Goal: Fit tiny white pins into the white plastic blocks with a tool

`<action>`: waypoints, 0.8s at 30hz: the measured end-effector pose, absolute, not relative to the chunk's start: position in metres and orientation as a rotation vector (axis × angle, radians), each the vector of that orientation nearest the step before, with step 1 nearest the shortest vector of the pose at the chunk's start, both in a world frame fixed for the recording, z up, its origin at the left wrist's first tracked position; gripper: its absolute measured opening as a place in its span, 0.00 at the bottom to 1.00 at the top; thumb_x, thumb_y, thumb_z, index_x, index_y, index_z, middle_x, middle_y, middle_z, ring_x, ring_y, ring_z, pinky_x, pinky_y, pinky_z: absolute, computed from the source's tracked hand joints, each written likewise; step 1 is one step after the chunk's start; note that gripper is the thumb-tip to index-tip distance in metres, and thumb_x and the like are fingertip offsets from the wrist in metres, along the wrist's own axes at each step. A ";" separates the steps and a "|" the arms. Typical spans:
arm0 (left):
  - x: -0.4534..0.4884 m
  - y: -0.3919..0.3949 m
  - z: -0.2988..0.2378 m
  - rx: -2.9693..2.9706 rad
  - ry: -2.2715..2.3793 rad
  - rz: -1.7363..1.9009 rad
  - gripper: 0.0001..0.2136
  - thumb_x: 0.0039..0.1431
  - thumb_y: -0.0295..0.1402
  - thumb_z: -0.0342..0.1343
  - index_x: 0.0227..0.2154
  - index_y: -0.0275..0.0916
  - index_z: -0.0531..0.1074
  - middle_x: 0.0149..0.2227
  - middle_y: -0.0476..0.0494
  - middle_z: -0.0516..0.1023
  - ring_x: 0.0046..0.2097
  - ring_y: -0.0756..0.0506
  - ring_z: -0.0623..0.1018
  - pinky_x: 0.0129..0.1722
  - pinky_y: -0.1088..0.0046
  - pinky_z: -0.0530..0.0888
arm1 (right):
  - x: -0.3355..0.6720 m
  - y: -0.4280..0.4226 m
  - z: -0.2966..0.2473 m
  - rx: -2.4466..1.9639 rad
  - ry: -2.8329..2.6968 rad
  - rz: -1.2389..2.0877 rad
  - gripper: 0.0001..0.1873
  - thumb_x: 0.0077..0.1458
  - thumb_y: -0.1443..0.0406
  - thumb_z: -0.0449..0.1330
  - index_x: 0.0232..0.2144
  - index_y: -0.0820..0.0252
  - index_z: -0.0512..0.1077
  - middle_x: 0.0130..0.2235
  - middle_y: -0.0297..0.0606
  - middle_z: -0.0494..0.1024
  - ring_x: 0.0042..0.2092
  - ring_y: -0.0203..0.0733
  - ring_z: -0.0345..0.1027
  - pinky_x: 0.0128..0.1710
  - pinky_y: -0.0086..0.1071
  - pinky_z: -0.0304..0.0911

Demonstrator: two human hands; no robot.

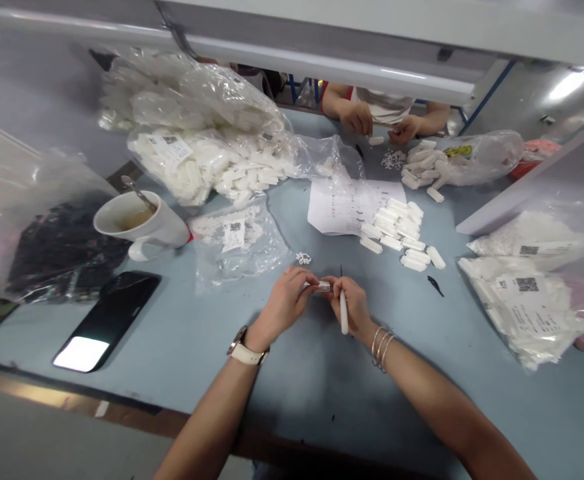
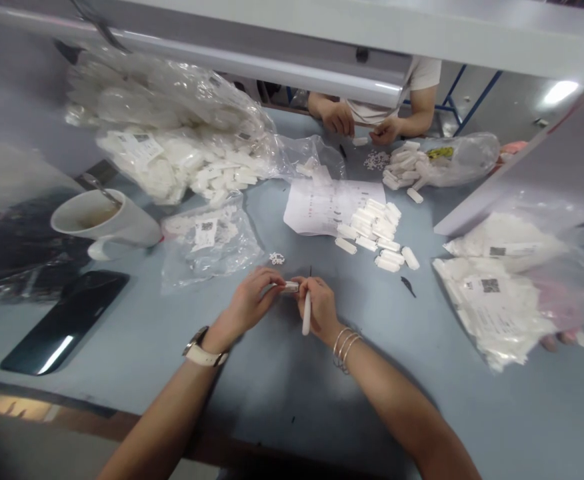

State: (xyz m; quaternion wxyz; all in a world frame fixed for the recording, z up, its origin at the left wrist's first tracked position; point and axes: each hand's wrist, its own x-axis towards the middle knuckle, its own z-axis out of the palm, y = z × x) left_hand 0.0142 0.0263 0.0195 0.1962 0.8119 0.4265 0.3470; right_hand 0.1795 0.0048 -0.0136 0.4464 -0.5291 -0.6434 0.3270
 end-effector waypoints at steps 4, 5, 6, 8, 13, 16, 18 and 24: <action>0.017 0.025 0.014 2.411 1.182 0.949 0.08 0.64 0.29 0.46 0.32 0.37 0.70 0.33 0.43 0.74 0.36 0.46 0.71 0.37 0.67 0.71 | 0.180 0.005 -0.015 -1.313 -1.577 0.805 0.11 0.49 0.71 0.57 0.21 0.54 0.58 0.35 0.38 0.80 0.38 0.42 0.74 0.41 0.35 0.67; 0.017 0.025 0.013 2.442 1.191 0.938 0.09 0.64 0.29 0.46 0.32 0.37 0.70 0.33 0.43 0.74 0.36 0.46 0.71 0.37 0.67 0.71 | 0.179 0.005 -0.015 -1.318 -1.575 0.808 0.11 0.49 0.71 0.57 0.21 0.54 0.59 0.35 0.38 0.80 0.38 0.42 0.74 0.40 0.35 0.68; 0.017 0.025 0.013 2.469 1.204 0.923 0.09 0.64 0.30 0.46 0.31 0.38 0.70 0.33 0.43 0.74 0.36 0.46 0.71 0.38 0.66 0.71 | 0.179 0.005 -0.015 -1.321 -1.574 0.813 0.11 0.49 0.71 0.57 0.21 0.54 0.59 0.35 0.38 0.79 0.38 0.42 0.74 0.40 0.35 0.68; 0.017 0.025 0.013 2.518 1.226 0.883 0.10 0.64 0.30 0.46 0.31 0.38 0.71 0.33 0.43 0.74 0.36 0.46 0.71 0.38 0.66 0.71 | 0.179 0.005 -0.016 -1.317 -1.570 0.817 0.11 0.49 0.71 0.57 0.21 0.55 0.59 0.35 0.38 0.79 0.39 0.42 0.74 0.40 0.35 0.68; 0.018 0.023 0.015 2.601 1.258 0.801 0.09 0.64 0.30 0.48 0.31 0.38 0.72 0.35 0.42 0.75 0.37 0.45 0.72 0.40 0.64 0.70 | 0.179 0.005 -0.017 -1.340 -1.569 0.784 0.11 0.51 0.68 0.58 0.21 0.55 0.60 0.34 0.38 0.79 0.37 0.42 0.74 0.39 0.35 0.68; 0.020 0.022 0.015 2.571 1.281 0.798 0.08 0.63 0.30 0.49 0.31 0.38 0.72 0.36 0.42 0.75 0.38 0.44 0.72 0.41 0.63 0.71 | 0.179 0.005 -0.016 -1.343 -1.588 0.763 0.11 0.51 0.68 0.57 0.21 0.55 0.60 0.32 0.37 0.78 0.37 0.42 0.74 0.38 0.34 0.68; 0.020 0.023 0.013 2.498 1.280 0.839 0.07 0.63 0.30 0.49 0.31 0.38 0.71 0.36 0.42 0.75 0.40 0.44 0.73 0.42 0.63 0.71 | 0.180 0.005 -0.015 -1.316 -1.597 0.750 0.11 0.50 0.70 0.56 0.20 0.55 0.60 0.31 0.37 0.77 0.37 0.42 0.74 0.38 0.34 0.68; 0.015 0.026 0.011 2.185 1.265 0.862 0.08 0.61 0.33 0.52 0.42 0.39 0.70 0.38 0.42 0.77 0.41 0.44 0.76 0.38 0.67 0.74 | 0.182 0.004 -0.011 -1.264 -1.627 0.733 0.11 0.52 0.68 0.55 0.21 0.55 0.59 0.29 0.37 0.75 0.36 0.42 0.73 0.37 0.33 0.67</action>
